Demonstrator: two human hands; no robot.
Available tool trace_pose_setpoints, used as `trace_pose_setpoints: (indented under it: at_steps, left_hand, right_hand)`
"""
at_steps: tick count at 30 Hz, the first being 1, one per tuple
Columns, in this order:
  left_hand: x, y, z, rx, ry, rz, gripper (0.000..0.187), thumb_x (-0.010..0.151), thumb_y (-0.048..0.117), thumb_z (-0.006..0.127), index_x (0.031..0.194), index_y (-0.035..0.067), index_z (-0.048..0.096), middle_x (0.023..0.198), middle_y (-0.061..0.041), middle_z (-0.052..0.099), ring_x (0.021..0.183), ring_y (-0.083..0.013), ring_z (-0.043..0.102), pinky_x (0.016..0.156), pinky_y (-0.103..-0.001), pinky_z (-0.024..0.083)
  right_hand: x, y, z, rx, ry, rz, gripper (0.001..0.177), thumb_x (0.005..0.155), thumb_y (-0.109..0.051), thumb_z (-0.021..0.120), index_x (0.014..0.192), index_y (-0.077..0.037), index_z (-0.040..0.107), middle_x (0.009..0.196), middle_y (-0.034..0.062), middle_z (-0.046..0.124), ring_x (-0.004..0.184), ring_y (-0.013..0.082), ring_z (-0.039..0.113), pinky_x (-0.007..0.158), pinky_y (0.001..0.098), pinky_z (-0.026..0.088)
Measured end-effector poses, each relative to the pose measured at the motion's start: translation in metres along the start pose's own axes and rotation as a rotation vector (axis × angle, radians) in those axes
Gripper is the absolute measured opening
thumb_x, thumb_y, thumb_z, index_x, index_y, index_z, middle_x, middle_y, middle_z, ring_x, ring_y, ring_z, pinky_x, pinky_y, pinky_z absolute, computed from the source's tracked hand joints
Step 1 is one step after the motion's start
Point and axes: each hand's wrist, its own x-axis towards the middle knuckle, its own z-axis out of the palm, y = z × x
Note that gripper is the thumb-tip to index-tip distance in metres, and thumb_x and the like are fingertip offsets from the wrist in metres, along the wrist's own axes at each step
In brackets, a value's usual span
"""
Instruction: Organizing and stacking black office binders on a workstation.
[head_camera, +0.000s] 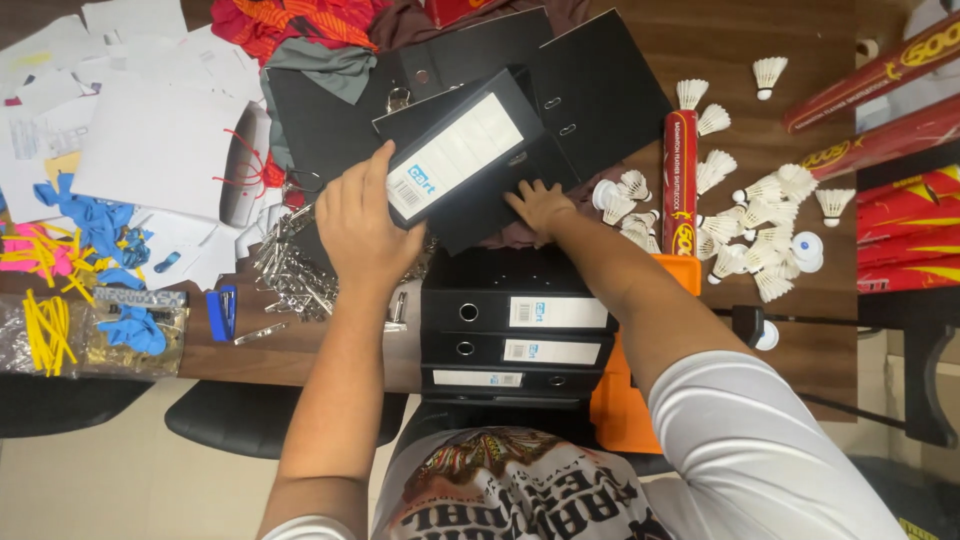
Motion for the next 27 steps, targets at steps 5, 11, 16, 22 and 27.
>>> trace_pose_setpoints:
  at_steps: [5,11,16,22,27]
  left_hand:
    - [0.000,-0.011,0.000,0.034,0.003,-0.029,0.081,0.070,0.018,0.090,0.143,0.009,0.056,0.123,-0.008,0.062,0.112,-0.0291,0.059,0.096,-0.042,0.043]
    - [-0.001,-0.021,-0.003,0.061,-0.007,-0.041,0.080,0.072,0.019,0.090,0.144,0.009,0.056,0.123,-0.007,0.062,0.113,-0.0288,0.059,0.096,-0.042,0.043]
    - [-0.001,-0.023,-0.004,0.044,-0.005,-0.047,0.079,0.074,0.019,0.090,0.144,0.009,0.055,0.124,-0.008,0.062,0.114,-0.0296,0.059,0.097,-0.042,0.044]
    - [0.002,-0.020,-0.011,0.057,0.063,-0.024,0.076,0.077,0.018,0.089,0.144,0.008,0.055,0.126,-0.009,0.062,0.115,-0.0308,0.059,0.099,-0.044,0.043]
    - [-0.003,-0.021,-0.021,0.083,0.132,0.021,0.074,0.075,0.013,0.085,0.143,0.007,0.056,0.126,-0.008,0.065,0.111,-0.0292,0.061,0.099,-0.043,0.044]
  right_hand:
    - [0.043,-0.001,0.032,-0.024,-0.027,0.084,0.104,0.091,-0.027,0.071,0.163,-0.024,-0.003,0.169,0.0231,0.002,0.148,0.0487,0.024,0.111,0.0690,0.032]
    - [0.085,0.027,0.083,0.044,0.166,0.126,0.078,0.100,-0.012,0.046,0.165,-0.010,0.003,0.165,0.0320,0.016,0.112,0.0496,0.064,0.089,0.0574,0.055]
    - [0.080,0.044,0.067,0.104,0.288,0.167,0.077,0.092,-0.003,0.046,0.161,-0.001,0.014,0.161,0.0326,0.027,0.089,0.0394,0.075,0.071,0.0485,0.062]
    - [0.090,0.061,0.046,0.303,0.534,0.286,0.076,0.092,-0.005,0.050,0.161,-0.001,0.018,0.159,0.0268,0.035,0.098,0.0444,0.071,0.082,0.0498,0.059]
    - [0.098,0.050,0.026,0.509,0.605,0.535,0.067,0.092,0.002,0.054,0.154,-0.007,0.030,0.144,0.0283,0.044,0.107,0.0443,0.066,0.086,0.0483,0.058]
